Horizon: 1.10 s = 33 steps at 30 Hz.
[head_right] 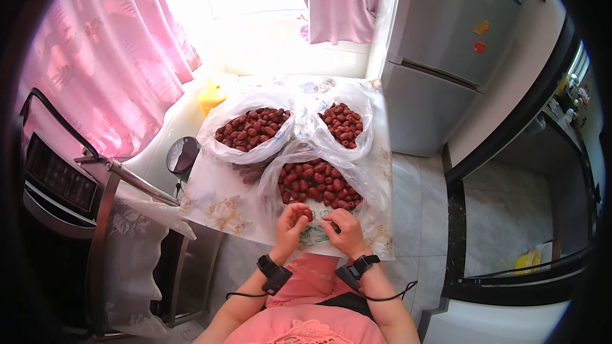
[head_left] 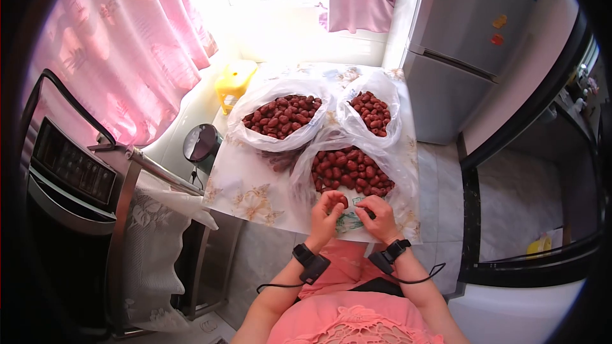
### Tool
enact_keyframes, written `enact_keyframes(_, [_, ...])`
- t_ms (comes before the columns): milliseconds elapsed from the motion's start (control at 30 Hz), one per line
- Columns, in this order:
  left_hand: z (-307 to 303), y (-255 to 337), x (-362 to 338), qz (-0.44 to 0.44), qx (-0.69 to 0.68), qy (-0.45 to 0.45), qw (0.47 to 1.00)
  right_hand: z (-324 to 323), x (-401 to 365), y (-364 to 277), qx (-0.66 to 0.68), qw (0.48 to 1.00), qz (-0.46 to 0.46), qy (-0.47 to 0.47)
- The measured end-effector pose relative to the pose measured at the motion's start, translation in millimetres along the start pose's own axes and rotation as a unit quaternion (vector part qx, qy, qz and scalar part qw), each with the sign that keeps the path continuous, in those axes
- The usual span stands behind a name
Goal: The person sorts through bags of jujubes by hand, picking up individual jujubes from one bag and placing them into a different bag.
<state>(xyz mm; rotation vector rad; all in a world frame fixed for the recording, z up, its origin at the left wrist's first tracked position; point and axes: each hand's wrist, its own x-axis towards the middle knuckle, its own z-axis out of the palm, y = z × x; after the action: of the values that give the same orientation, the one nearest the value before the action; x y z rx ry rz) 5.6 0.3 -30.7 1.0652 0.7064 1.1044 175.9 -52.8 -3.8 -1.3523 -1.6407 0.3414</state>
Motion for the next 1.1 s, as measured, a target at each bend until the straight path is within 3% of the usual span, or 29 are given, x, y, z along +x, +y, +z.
enact_keyframes(133, [-20.1, 5.7, 6.1, 0.006, -0.032, -0.038, 0.999, -0.2, 0.7, -1.2, 0.003, 1.0, 0.008, 0.0])
enact_keyframes(367, [-17.9, 5.6, 3.5, -0.006, -0.041, -0.027, 0.999, -3.5, 5.2, -5.8, 0.014, 1.0, 0.017, -0.007])
enact_keyframes(567, [-19.1, 0.2, 2.2, -0.011, -0.04, -0.035, 0.999, 7.7, 6.8, -24.6, 0.105, 0.988, 0.105, 0.045])
enact_keyframes(633, [-19.3, 1.5, 1.7, -0.006, -0.02, -0.055, 0.998, 17.3, 1.3, -21.3, 0.203, 0.97, 0.13, 0.023])
enact_keyframes(767, [-17.4, -1.5, 1.5, 0.027, 0.002, -0.049, 0.998, 20.9, -7.8, -7.6, 0.217, 0.963, 0.154, -0.034])
enact_keyframes(833, [-16.0, 1.5, 0.4, 0.023, 0.01, -0.057, 0.998, 17.9, -7.8, -5.3, 0.306, 0.924, 0.212, -0.081])
enact_keyframes(1100, [-19.5, -4.0, 1.0, 0.049, 0.074, -0.066, 0.994, 13.2, -8.8, -5.9, 0.339, 0.909, 0.226, -0.088])
